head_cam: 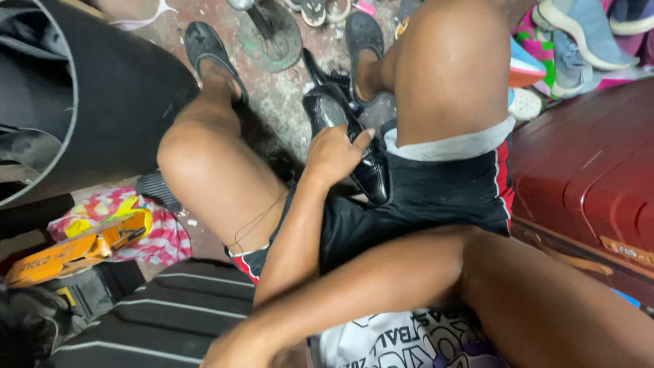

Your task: The person sits on the floor and repairs a black leather shoe by hand. They repeatedly insert a needle and thread into the shoe's sole and upper, pulling the thread through to stitch the shoe together.

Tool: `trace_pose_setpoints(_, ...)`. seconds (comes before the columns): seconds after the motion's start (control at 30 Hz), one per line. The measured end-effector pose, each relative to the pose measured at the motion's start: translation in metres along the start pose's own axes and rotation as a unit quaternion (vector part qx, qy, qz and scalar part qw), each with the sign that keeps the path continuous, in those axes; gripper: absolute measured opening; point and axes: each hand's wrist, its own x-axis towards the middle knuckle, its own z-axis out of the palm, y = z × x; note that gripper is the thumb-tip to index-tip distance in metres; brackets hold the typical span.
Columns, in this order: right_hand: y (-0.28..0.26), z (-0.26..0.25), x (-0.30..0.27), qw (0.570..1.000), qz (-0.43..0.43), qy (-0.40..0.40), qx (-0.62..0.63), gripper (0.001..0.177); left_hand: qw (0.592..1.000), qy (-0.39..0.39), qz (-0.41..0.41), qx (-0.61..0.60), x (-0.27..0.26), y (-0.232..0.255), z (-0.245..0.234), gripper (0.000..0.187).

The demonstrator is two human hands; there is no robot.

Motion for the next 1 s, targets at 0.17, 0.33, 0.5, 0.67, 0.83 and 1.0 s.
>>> trace_pose_setpoints(0.17,-0.001,-0.039,-0.024,0.998,0.006,0.051,0.037,0.022,0.997,0.026,-0.003,-0.067,-0.009,0.000,-0.025,0.057)
trace_pose_setpoints(0.33,0.001,-0.086,-0.057,0.985,0.057,0.151,0.054,0.021,0.922,0.091,-0.055,-0.372,-0.058,-0.012,-0.057,0.041)
trace_pose_setpoints(0.5,0.023,-0.144,-0.124,0.940,0.207,0.270,0.032,0.020,0.744,0.139,0.074,-0.649,-0.087,-0.034,-0.062,0.049)
trace_pose_setpoints(0.67,0.043,-0.130,-0.142,0.899,0.283,0.311,0.126,0.032,0.643,0.102,0.178,-0.738,-0.087,-0.072,-0.034,0.083)
trace_pose_setpoints(0.83,0.045,-0.113,-0.144,0.901,0.268,0.323,0.111,0.037,0.693,0.188,0.116,-0.686,-0.094,-0.113,0.004,0.085)
trace_pose_setpoints(1.0,0.045,-0.115,-0.147,0.910,0.274,0.298,0.094,0.035,0.703,0.137,0.099,-0.691,-0.100,-0.107,0.014,0.112)
